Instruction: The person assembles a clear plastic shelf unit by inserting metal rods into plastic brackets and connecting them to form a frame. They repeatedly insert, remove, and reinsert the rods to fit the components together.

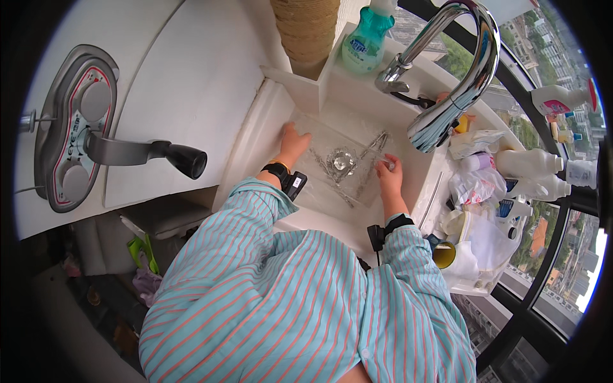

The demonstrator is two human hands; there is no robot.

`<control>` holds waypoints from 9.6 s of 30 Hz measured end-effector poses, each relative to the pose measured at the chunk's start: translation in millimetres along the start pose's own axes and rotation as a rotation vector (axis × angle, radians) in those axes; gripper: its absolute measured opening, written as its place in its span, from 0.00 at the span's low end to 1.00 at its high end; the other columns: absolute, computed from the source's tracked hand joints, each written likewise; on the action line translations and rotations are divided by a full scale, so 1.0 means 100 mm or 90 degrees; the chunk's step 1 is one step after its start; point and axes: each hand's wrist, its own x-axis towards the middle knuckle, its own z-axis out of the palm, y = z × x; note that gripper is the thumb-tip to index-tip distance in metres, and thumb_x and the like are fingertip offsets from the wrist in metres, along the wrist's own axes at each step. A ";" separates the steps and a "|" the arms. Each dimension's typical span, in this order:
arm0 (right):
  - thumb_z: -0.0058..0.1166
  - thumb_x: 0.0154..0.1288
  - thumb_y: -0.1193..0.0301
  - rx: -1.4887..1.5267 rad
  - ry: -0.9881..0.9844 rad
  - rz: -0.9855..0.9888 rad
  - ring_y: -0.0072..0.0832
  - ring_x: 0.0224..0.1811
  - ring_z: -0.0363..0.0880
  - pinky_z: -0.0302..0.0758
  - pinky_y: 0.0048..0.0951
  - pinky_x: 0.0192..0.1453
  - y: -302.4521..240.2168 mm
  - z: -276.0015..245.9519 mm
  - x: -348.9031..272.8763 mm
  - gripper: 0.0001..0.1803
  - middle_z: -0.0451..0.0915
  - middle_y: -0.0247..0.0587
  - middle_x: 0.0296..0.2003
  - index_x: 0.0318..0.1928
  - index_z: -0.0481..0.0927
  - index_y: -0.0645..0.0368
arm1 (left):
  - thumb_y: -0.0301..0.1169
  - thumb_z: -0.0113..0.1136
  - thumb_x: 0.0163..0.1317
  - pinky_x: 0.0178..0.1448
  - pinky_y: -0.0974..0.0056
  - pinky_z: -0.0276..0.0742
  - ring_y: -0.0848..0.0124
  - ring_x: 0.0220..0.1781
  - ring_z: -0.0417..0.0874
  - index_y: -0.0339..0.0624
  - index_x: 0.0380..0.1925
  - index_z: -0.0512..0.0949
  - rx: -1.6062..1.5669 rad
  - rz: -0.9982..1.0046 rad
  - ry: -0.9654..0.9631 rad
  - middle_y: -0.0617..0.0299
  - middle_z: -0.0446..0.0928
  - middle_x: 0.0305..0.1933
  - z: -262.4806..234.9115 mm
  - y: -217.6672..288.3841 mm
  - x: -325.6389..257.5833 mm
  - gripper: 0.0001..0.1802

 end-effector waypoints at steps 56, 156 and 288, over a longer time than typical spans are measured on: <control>0.56 0.70 0.60 -1.005 -0.368 -0.083 0.49 0.75 0.64 0.69 0.51 0.73 -0.68 0.27 -0.41 0.29 0.68 0.48 0.72 0.70 0.73 0.51 | 0.11 0.61 0.58 0.74 0.53 0.76 0.54 0.68 0.80 0.33 0.64 0.70 -0.680 0.120 -0.265 0.44 0.78 0.64 -1.65 1.48 -0.97 0.31; 0.49 0.82 0.66 0.129 -0.023 -0.302 0.21 0.44 0.79 0.74 0.26 0.54 -1.07 -0.12 -1.20 0.13 0.81 0.32 0.38 0.57 0.78 0.60 | 0.23 0.68 0.60 0.64 0.64 0.74 0.71 0.54 0.81 0.41 0.55 0.76 0.064 0.417 -0.871 0.61 0.82 0.50 -2.07 2.04 -2.55 0.23; 0.49 0.81 0.64 -0.334 -0.595 -0.446 0.32 0.25 0.70 0.69 0.36 0.33 -3.02 0.21 -2.00 0.13 0.73 0.43 0.24 0.48 0.81 0.60 | 0.34 0.56 0.79 0.36 0.71 0.69 0.81 0.33 0.68 0.39 0.45 0.71 -0.188 0.334 -0.225 0.70 0.71 0.33 -1.88 2.40 -2.85 0.09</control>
